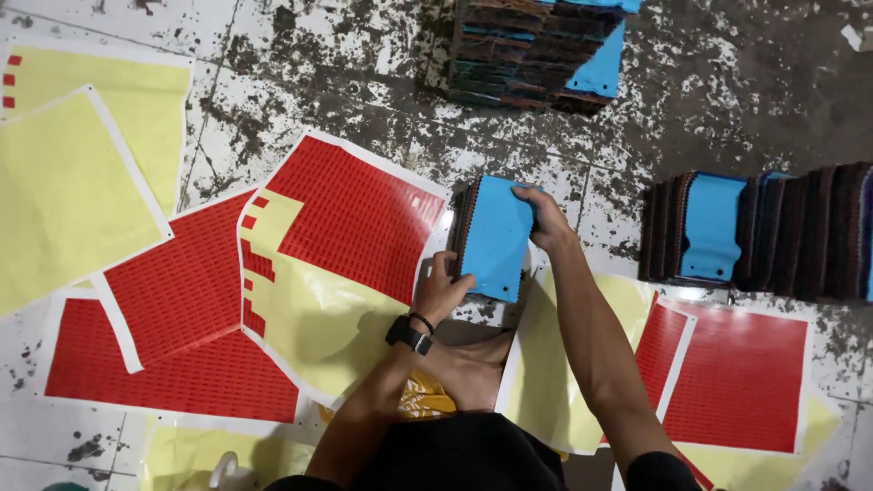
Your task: The person assembles notebooks by placing small red stickers on the corners of blue spiral-bound covers and stacking them. They also peel red strips from a yellow and red sheet and apply them to the covers.
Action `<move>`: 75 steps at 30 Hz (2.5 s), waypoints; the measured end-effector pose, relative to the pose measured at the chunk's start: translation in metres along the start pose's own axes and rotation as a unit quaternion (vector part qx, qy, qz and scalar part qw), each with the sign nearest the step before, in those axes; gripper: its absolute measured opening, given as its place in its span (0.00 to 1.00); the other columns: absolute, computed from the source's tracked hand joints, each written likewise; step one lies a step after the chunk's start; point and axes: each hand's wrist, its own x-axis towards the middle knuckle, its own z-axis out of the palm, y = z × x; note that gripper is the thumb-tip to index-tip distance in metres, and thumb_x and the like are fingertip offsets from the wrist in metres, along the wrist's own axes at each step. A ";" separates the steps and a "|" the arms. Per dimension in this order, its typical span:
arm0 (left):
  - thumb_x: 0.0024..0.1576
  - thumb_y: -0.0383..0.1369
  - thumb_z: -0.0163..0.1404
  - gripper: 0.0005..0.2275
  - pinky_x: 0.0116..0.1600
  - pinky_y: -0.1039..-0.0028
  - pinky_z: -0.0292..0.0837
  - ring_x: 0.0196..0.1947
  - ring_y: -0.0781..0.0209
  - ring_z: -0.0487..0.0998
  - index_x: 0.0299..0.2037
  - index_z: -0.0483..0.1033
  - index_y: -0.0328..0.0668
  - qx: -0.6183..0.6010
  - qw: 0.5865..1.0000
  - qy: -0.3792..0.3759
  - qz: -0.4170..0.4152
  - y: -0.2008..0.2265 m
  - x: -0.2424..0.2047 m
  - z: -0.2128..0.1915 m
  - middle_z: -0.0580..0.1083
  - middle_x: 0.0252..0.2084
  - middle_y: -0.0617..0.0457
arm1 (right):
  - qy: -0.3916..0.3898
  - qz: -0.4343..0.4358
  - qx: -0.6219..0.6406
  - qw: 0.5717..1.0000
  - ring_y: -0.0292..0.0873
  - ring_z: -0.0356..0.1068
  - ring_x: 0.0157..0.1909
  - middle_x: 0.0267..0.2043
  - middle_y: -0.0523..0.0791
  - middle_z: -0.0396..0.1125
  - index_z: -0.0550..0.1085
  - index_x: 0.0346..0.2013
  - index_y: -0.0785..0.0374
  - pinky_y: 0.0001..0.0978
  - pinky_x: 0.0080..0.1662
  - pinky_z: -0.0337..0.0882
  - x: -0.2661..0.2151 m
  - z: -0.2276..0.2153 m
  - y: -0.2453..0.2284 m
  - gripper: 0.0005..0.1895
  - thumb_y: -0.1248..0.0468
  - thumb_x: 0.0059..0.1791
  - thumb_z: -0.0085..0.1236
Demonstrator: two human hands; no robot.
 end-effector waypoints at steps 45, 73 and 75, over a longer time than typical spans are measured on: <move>0.59 0.42 0.49 0.30 0.67 0.52 0.68 0.64 0.41 0.71 0.71 0.59 0.43 0.181 0.952 -0.191 0.160 0.132 0.082 0.333 0.70 0.64 0.36 | 0.530 -0.294 -0.143 0.782 0.60 0.75 0.46 0.46 0.57 0.66 0.73 0.56 0.67 0.45 0.45 0.78 -0.105 -0.282 0.049 0.26 0.58 0.48 0.66; 0.49 0.26 0.59 0.28 0.46 0.52 0.84 0.40 0.42 0.79 0.63 0.66 0.39 -0.098 0.967 -0.233 -0.024 0.079 0.153 0.263 0.69 0.44 0.36 | 0.082 -0.069 0.312 0.944 0.58 0.77 0.51 0.54 0.60 0.72 0.68 0.60 0.74 0.59 0.49 0.78 -0.044 -0.299 0.003 0.38 0.60 0.42 0.75; 0.50 0.25 0.58 0.29 0.49 0.53 0.84 0.44 0.42 0.79 0.65 0.65 0.43 -0.067 0.959 -0.275 0.006 0.074 0.146 0.252 0.70 0.49 0.37 | 0.106 -0.078 0.326 0.936 0.59 0.77 0.52 0.54 0.61 0.72 0.69 0.60 0.74 0.61 0.50 0.78 -0.075 -0.278 -0.025 0.39 0.60 0.41 0.77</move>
